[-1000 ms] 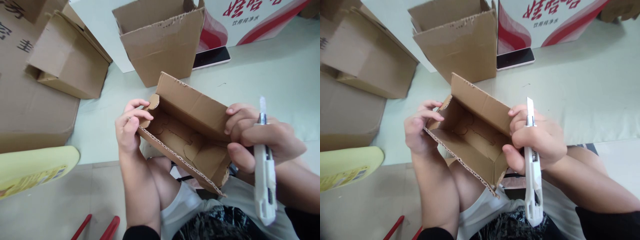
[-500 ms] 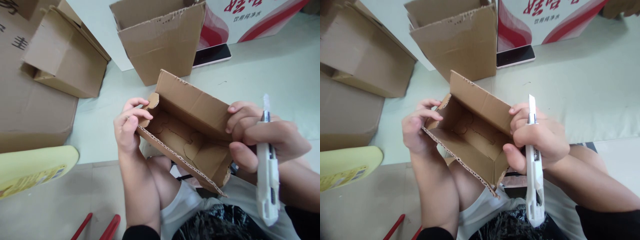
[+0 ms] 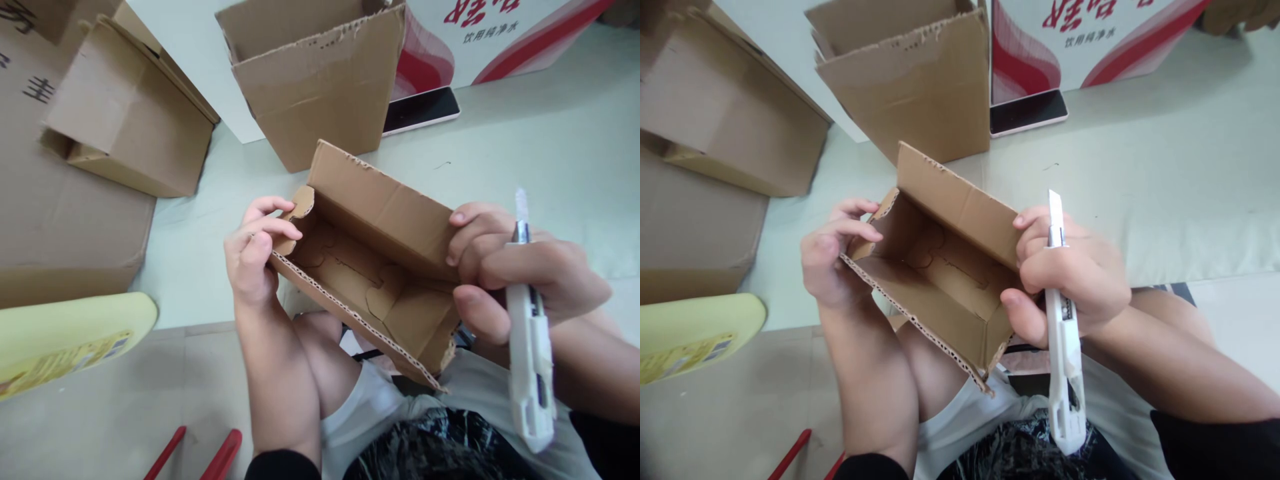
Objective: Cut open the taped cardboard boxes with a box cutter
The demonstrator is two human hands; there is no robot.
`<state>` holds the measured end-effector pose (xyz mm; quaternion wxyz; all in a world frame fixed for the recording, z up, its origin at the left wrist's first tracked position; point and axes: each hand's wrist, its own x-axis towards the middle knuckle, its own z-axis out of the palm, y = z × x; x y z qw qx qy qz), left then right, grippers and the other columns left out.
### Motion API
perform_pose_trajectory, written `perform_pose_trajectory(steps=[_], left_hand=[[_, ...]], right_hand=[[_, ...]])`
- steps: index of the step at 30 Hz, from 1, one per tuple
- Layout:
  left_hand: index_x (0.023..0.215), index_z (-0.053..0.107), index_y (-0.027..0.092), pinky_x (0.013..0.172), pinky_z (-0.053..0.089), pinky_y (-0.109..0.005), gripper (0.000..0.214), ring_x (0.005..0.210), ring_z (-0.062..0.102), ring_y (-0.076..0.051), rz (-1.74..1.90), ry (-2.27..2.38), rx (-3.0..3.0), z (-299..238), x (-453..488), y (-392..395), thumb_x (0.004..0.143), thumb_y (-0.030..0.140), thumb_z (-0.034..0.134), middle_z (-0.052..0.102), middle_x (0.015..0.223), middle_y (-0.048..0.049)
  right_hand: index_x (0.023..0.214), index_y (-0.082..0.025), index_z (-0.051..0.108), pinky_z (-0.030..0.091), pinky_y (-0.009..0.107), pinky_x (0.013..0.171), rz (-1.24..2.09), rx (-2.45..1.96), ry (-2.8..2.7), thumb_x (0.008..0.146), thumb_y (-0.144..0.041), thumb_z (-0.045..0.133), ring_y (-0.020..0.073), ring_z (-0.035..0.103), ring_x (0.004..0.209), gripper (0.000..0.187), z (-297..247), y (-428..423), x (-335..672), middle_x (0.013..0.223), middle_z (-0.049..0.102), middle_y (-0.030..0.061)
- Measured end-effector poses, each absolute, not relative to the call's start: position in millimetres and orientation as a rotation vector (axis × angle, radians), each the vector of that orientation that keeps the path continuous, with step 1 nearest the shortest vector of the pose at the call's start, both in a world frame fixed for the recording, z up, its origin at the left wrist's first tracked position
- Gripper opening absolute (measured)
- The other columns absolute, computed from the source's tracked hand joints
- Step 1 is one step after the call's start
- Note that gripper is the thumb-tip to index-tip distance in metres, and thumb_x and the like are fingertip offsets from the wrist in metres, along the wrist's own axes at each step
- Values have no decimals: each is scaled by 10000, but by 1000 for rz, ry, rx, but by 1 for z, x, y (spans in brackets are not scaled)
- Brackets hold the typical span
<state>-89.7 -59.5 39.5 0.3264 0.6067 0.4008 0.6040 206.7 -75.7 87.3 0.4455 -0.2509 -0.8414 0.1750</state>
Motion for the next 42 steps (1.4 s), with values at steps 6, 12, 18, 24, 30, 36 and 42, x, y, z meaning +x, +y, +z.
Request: perform_pose_trajectory(steps=[6,12,18,24,30,36,42], left_hand=[[730,796,314,1011,505,-519,422,1067,656,-301,1571,1102,1607,40,-90,-59,920,639,606,719,997,-86],[773,827,323,1018,496,-510,383,1090,653,-303,1566,1051,1583,38,-92,-60,928,608,624,737,1041,-89],[808,853,341,994,491,-493,351,1086,645,-297,1585,1023,1568,38,-91,-61,938,567,619,761,1049,-83],[781,839,330,1004,495,-503,369,1078,656,-298,1593,1043,1581,39,-90,-60,931,580,612,759,1030,-78],[762,815,319,999,502,-508,387,1072,654,-297,1581,1060,1609,41,-89,-61,939,597,611,732,1008,-86],[778,817,325,1010,493,-512,380,1082,651,-300,1566,1038,1619,41,-90,-60,949,595,611,728,1021,-83],[784,818,330,1016,477,-487,371,1093,651,-298,1578,1054,1620,40,-90,-60,958,582,608,738,1018,-74]], right_hand=[[716,-256,372,591,399,839,434,-598,-2049,788,-138,678,112,525,499,336,85,-75,207,568,427,-96],[704,-254,369,596,408,848,446,-627,-2048,781,-123,679,112,545,511,346,82,-73,206,571,447,-93],[669,-247,359,588,393,863,470,-627,-2069,789,-128,667,108,543,518,352,83,-74,208,543,430,-91],[667,-250,366,587,411,880,495,-647,-2078,807,-152,679,119,544,522,357,88,-76,212,543,422,-89],[660,-262,403,588,401,818,441,-597,-2003,814,-107,631,139,566,510,316,76,-69,208,494,415,-93],[665,-246,360,584,349,801,349,-756,-2036,805,-49,668,95,505,501,391,77,-72,201,558,404,-90],[746,-248,414,585,336,741,249,-660,-1952,773,-43,674,78,485,465,332,72,-69,197,563,428,-110]])
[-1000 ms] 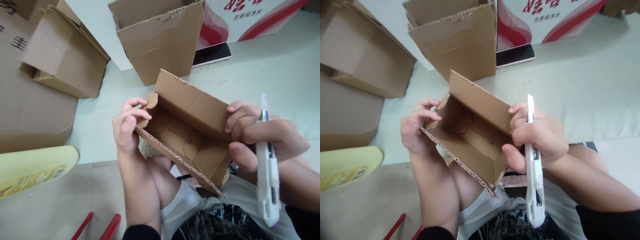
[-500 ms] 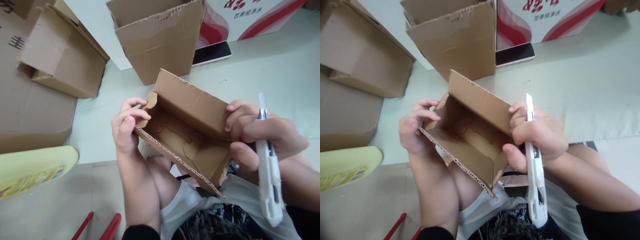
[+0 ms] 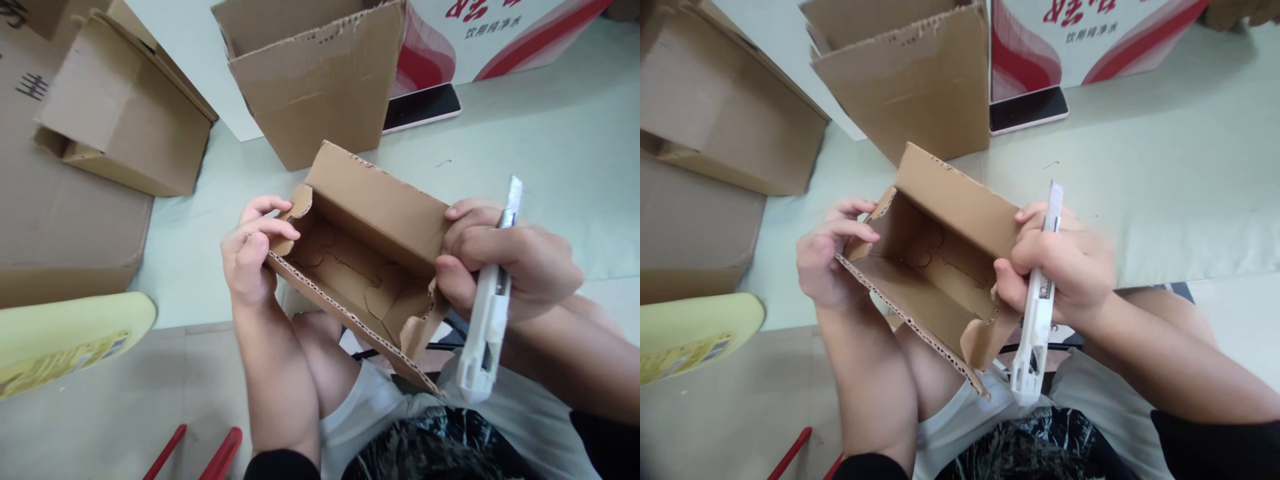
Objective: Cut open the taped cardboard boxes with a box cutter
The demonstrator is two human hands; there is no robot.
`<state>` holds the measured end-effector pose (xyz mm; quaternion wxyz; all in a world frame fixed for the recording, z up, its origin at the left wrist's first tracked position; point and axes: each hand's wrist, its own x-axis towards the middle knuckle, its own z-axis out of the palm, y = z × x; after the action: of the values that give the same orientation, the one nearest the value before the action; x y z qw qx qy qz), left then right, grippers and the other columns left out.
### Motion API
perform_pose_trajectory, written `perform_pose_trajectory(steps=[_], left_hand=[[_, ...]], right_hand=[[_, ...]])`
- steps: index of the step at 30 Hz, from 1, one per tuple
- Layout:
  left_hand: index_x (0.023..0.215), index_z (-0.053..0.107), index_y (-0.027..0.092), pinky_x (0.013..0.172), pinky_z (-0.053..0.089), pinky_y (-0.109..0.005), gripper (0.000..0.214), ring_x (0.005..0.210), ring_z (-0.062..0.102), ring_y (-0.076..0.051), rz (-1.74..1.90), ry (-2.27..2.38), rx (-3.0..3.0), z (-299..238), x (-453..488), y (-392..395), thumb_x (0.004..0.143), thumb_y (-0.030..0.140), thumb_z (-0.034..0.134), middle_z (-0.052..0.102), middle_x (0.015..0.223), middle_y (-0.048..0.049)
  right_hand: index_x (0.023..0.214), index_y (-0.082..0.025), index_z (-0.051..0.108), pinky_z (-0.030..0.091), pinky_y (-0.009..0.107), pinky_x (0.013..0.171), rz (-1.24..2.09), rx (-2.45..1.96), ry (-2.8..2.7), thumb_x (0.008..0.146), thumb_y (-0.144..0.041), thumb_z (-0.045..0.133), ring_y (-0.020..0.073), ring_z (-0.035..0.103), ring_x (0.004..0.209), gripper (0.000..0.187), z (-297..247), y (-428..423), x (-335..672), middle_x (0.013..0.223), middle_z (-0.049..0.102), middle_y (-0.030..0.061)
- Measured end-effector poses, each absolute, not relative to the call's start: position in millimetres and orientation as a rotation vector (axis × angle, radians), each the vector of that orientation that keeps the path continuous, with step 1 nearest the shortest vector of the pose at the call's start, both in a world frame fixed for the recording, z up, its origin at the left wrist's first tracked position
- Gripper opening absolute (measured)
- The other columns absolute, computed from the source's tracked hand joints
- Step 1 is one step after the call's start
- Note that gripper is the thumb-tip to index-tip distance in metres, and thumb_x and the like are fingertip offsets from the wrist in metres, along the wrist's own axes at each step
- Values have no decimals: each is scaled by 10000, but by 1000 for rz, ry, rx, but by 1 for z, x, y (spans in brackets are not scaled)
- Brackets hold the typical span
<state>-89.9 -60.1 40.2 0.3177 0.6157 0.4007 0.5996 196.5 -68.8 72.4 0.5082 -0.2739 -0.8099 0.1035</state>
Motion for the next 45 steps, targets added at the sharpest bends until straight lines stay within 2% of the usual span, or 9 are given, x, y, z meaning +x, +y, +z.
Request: perform_pose_trajectory(steps=[5,8,13,17,23,29,36,42,45], left_hand=[[811,844,314,1018,489,-438,380,1089,657,-260,1602,1021,1592,39,-92,-60,970,532,576,759,1038,-64],[817,860,332,1001,503,-410,345,1084,658,-251,1609,1024,1568,40,-91,-61,936,539,612,774,1032,-53],[785,853,329,1011,504,-441,339,1080,657,-281,1604,1090,1525,45,-81,-63,905,584,664,768,1018,-54],[781,864,305,979,505,-411,271,1049,659,-266,1612,1075,1517,47,-72,-61,878,505,709,774,984,-60],[739,861,273,980,520,-411,301,1021,673,-254,1600,1048,1485,45,-62,-53,853,508,711,761,989,-78],[803,863,275,955,541,-427,336,984,689,-257,1621,1111,1555,49,-55,-47,866,571,716,756,947,-73],[764,840,283,955,540,-418,273,862,694,-225,1705,1053,1599,45,-49,-41,909,480,719,749,782,-38],[799,871,314,976,587,-385,270,1031,686,-229,1666,913,1606,46,-59,-47,906,507,715,740,983,-73],[821,880,340,1015,601,-350,257,1131,670,-221,1536,739,1650,50,-65,-50,924,470,683,706,1116,-74]], right_hand=[[748,-241,475,612,340,754,223,-654,-1866,771,-79,687,83,492,493,269,66,-67,195,587,503,-98],[741,-249,462,627,340,756,241,-652,-1887,798,-94,681,88,481,491,274,69,-66,198,586,481,-94],[744,-257,461,621,331,770,210,-688,-1909,822,-85,664,101,486,501,277,71,-63,205,585,499,-90],[725,-255,464,606,326,770,233,-678,-1888,817,-115,679,103,484,494,272,72,-62,210,557,444,-91],[688,-240,385,581,344,800,508,-638,-1636,903,-177,649,83,483,482,346,81,-66,215,565,419,-93],[751,-238,460,584,304,841,834,-430,-1819,891,-214,707,70,551,501,285,97,-65,223,542,432,-119],[895,-243,540,544,349,971,447,-651,-2269,926,-59,612,85,532,590,200,124,-85,231,661,588,-87],[852,-231,561,518,333,995,308,-806,-2405,938,-102,609,86,446,520,162,131,-89,237,594,541,-104],[839,-233,572,490,342,1010,284,-835,-2413,899,-45,585,84,396,511,197,129,-89,238,582,518,-113]])
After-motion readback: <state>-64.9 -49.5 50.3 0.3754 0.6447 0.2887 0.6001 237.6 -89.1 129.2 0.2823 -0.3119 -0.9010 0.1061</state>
